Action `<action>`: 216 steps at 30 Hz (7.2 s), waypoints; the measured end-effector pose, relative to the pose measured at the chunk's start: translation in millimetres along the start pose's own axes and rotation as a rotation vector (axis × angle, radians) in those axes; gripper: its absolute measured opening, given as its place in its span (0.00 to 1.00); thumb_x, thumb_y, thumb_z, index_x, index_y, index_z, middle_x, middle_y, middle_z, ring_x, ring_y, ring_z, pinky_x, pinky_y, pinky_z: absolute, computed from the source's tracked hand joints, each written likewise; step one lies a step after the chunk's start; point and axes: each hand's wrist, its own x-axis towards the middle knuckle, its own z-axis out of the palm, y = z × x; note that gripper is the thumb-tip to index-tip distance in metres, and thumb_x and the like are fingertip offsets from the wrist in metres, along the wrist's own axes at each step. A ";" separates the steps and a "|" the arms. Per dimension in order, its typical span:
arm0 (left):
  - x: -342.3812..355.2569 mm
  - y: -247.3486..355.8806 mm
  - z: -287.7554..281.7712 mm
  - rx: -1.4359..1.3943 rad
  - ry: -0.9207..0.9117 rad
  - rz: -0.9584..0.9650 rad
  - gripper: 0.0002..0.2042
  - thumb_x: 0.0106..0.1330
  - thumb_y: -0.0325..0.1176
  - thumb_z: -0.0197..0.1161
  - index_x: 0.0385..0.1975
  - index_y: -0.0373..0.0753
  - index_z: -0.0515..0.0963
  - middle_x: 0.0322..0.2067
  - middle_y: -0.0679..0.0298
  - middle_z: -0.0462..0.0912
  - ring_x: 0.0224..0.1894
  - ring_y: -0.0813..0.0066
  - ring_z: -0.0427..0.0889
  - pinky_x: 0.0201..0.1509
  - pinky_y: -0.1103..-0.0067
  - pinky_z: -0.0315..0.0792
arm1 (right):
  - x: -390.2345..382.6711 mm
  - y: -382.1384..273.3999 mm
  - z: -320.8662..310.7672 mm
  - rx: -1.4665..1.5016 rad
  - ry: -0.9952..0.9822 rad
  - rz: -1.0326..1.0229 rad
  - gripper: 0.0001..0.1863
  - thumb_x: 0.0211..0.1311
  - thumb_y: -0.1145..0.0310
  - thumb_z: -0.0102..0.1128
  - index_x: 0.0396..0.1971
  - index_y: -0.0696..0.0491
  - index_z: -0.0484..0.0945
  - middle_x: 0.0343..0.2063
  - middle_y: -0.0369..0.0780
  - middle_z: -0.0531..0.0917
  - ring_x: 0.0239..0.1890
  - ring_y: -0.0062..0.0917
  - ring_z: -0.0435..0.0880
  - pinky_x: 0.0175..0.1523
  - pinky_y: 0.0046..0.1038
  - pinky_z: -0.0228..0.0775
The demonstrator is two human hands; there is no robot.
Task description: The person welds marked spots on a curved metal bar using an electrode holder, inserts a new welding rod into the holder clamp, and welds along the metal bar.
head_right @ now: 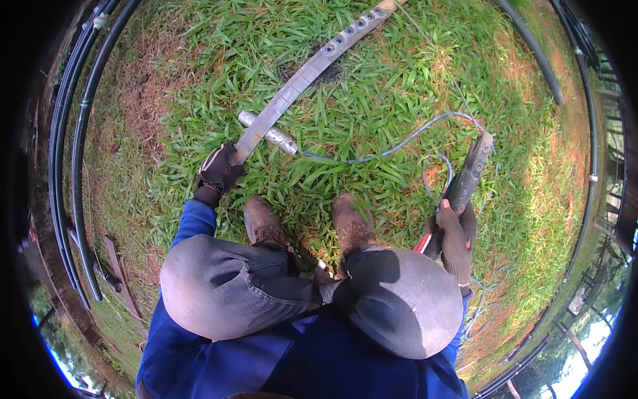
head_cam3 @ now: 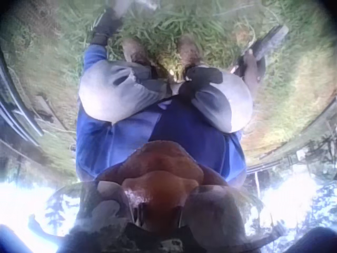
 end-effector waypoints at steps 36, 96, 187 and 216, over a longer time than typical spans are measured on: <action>-73.9 18.6 -1.5 -0.088 0.023 -0.256 0.24 0.56 0.40 0.83 0.53 0.41 0.86 0.43 0.48 0.93 0.47 0.40 0.92 0.53 0.54 0.86 | 6.0 65.6 4.2 -0.076 0.101 -0.323 0.51 0.65 0.82 0.73 0.88 0.59 0.62 0.60 0.45 0.86 0.53 0.28 0.88 0.48 0.28 0.87; -39.3 42.1 -28.5 -0.128 0.023 -0.318 0.21 0.55 0.41 0.83 0.48 0.40 0.88 0.41 0.49 0.94 0.43 0.41 0.93 0.50 0.55 0.86 | 11.1 50.1 13.7 -0.059 0.296 -0.343 0.43 0.67 0.87 0.74 0.83 0.60 0.72 0.59 0.45 0.89 0.49 0.22 0.89 0.54 0.25 0.83; 9.0 27.7 11.5 -0.195 0.039 -0.299 0.20 0.55 0.41 0.81 0.47 0.41 0.92 0.41 0.48 0.95 0.45 0.42 0.94 0.51 0.57 0.87 | -14.9 5.2 26.1 -0.042 -0.081 -0.279 0.31 0.81 0.79 0.69 0.80 0.59 0.77 0.47 0.37 0.88 0.40 0.18 0.90 0.43 0.25 0.90; 21.8 15.5 30.7 -0.068 0.085 -0.222 0.15 0.66 0.36 0.69 0.47 0.35 0.91 0.42 0.41 0.94 0.46 0.35 0.93 0.51 0.53 0.87 | -0.4 6.5 45.9 -0.446 -0.043 -0.497 0.35 0.75 0.79 0.68 0.81 0.50 0.78 0.52 0.40 0.91 0.45 0.19 0.91 0.48 0.29 0.90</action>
